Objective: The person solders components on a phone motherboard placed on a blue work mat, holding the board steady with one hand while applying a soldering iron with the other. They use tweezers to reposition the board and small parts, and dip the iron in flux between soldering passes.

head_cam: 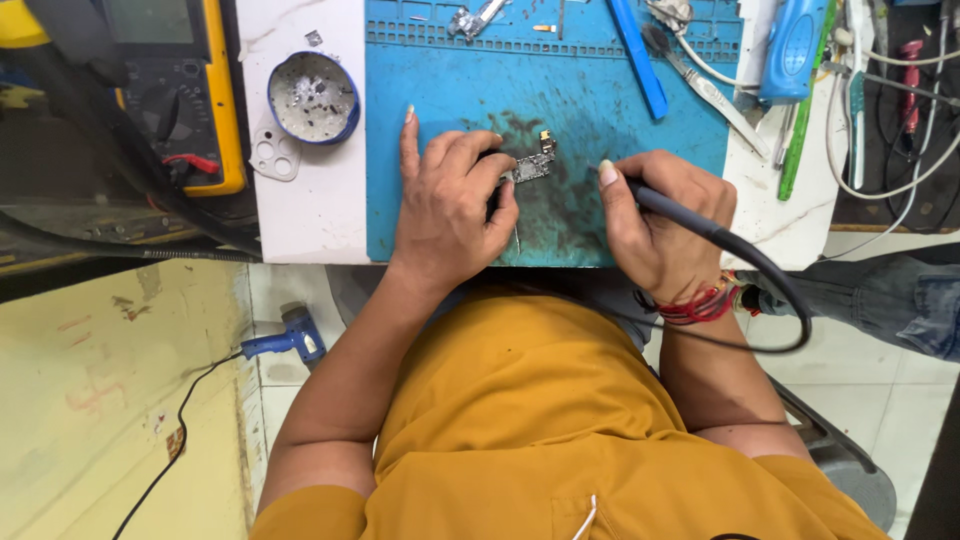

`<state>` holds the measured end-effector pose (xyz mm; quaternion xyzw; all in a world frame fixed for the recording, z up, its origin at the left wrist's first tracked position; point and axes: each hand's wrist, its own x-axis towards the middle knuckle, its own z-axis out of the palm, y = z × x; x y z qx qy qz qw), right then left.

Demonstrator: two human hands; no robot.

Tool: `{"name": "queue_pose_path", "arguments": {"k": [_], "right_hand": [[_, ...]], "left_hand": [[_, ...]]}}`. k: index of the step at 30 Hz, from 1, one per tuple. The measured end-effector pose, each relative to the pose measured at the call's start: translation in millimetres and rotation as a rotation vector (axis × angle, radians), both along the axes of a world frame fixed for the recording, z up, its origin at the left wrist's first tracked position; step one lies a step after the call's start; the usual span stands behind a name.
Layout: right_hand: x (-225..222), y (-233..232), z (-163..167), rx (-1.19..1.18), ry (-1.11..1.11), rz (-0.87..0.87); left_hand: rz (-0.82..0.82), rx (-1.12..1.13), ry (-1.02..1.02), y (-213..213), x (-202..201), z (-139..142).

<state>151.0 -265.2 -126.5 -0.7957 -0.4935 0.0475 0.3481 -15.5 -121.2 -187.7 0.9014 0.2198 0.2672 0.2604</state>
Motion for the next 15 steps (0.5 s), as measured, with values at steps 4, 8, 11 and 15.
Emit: {"name": "queue_pose_path", "arguments": {"k": [4, 8, 11, 15], "right_hand": [[-2, 0, 5, -0.045, -0.006, 0.006], [-2, -3, 5, -0.012, -0.005, 0.008], [-2, -6, 3, -0.003, 0.049, -0.001], [2, -9, 2, -0.002, -0.003, 0.025]], "left_hand": [[0.008, -0.005, 0.002, 0, -1, -2], [0.005, 0.009, -0.003, 1, 1, -1], [-0.004, -0.014, 0.012, 1, 2, 4], [-0.011, 0.061, -0.022, 10, 7, 12]]}}
